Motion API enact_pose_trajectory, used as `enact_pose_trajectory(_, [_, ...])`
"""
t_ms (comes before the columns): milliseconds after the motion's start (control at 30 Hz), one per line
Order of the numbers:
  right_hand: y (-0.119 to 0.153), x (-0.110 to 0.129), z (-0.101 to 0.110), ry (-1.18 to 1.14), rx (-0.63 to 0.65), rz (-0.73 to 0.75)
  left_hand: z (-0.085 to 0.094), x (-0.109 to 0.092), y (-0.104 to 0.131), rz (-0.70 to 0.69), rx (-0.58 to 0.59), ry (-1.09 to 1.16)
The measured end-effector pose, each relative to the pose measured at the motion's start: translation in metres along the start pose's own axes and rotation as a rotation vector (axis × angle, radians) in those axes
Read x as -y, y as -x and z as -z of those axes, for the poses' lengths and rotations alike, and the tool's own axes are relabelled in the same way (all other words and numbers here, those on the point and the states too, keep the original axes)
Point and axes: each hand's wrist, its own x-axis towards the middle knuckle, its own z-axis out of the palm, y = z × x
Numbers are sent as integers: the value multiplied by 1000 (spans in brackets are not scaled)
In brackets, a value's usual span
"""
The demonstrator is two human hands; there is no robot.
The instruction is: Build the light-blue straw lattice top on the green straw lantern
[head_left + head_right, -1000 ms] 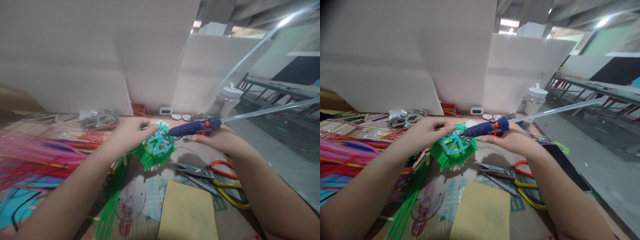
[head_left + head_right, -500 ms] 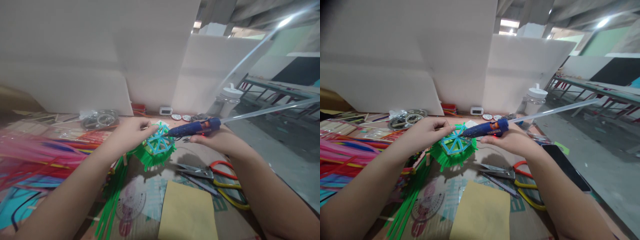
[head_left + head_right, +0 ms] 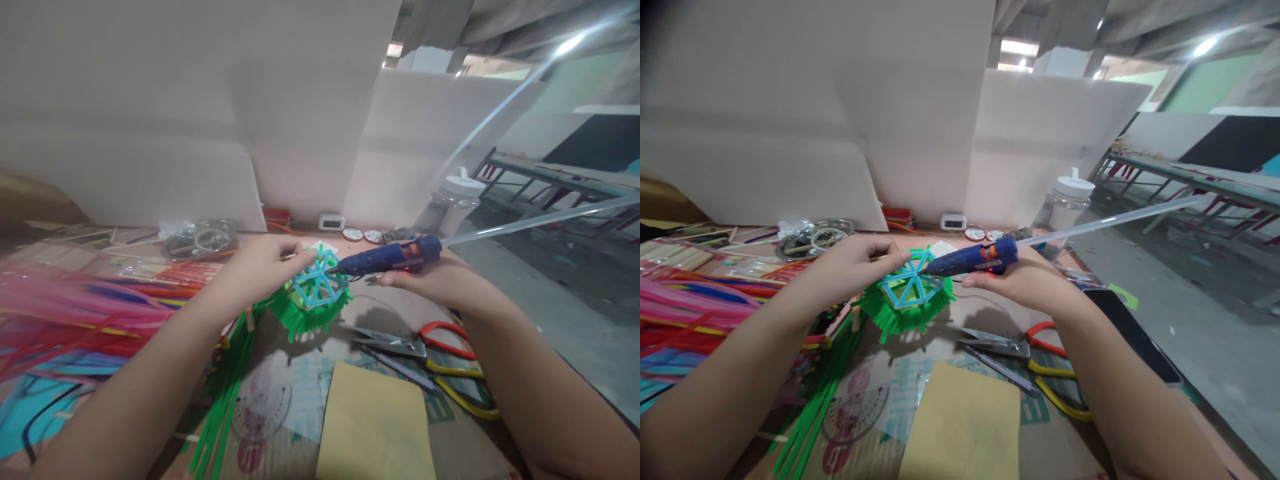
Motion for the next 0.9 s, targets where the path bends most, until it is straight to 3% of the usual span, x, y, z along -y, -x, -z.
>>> enact_pose_trajectory(233, [1,6,3,-96,42,10,0,2,-2,-7,6,77])
enact_pose_trajectory(400, [1,-3,12,-163,10,-53,-4,19,-12,15,59,257])
enact_pose_trajectory(667, [-38,-61,2,-211,-61,-163,-15,28,-19,-40,89,191])
enact_pose_trajectory(733, [-55,-79,-5,-176,-48,-255,-9,27,-16,3,45,126])
enact_pose_trajectory(900, [-90,-114,-31,-125,-46,-325,14,23,-9,98,-126,-13])
